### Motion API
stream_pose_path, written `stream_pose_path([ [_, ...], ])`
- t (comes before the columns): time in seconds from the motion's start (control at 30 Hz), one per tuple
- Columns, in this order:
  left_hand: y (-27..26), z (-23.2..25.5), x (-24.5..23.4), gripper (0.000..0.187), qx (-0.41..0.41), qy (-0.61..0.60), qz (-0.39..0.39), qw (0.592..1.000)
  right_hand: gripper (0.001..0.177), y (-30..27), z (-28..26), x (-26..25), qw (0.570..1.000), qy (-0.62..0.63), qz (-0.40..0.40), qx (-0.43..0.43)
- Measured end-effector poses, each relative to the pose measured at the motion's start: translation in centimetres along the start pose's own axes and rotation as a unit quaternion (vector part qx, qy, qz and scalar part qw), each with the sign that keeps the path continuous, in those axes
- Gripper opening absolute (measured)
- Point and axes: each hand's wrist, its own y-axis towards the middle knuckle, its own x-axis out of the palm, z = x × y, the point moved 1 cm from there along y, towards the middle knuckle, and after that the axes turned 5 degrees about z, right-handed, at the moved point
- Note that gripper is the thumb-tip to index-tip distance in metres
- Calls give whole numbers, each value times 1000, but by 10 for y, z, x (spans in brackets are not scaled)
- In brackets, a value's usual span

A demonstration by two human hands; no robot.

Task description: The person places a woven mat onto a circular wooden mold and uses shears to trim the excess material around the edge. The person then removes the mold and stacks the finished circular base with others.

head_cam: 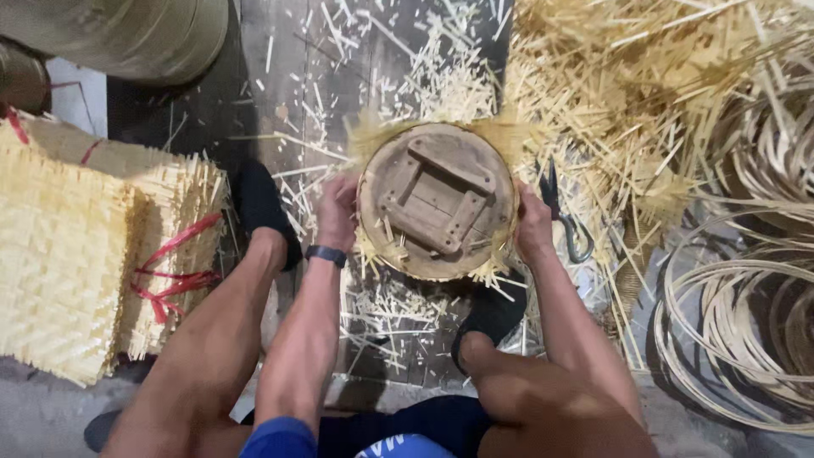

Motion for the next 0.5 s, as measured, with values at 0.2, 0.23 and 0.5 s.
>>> stream_pose_path([
  [0.2, -41, -42, 50, 71, 228, 583, 236, 743, 67, 0, -40, 46, 792, -395, -68, -460],
  [0.23, -50, -50, 62, 82, 237, 639, 206, 702, 73, 3, -47, 63, 762, -422, -126, -474],
  [0.5, -94, -27, 89, 90, 323, 588, 179, 720, 77, -22, -97, 77, 757, -456, -196, -426],
])
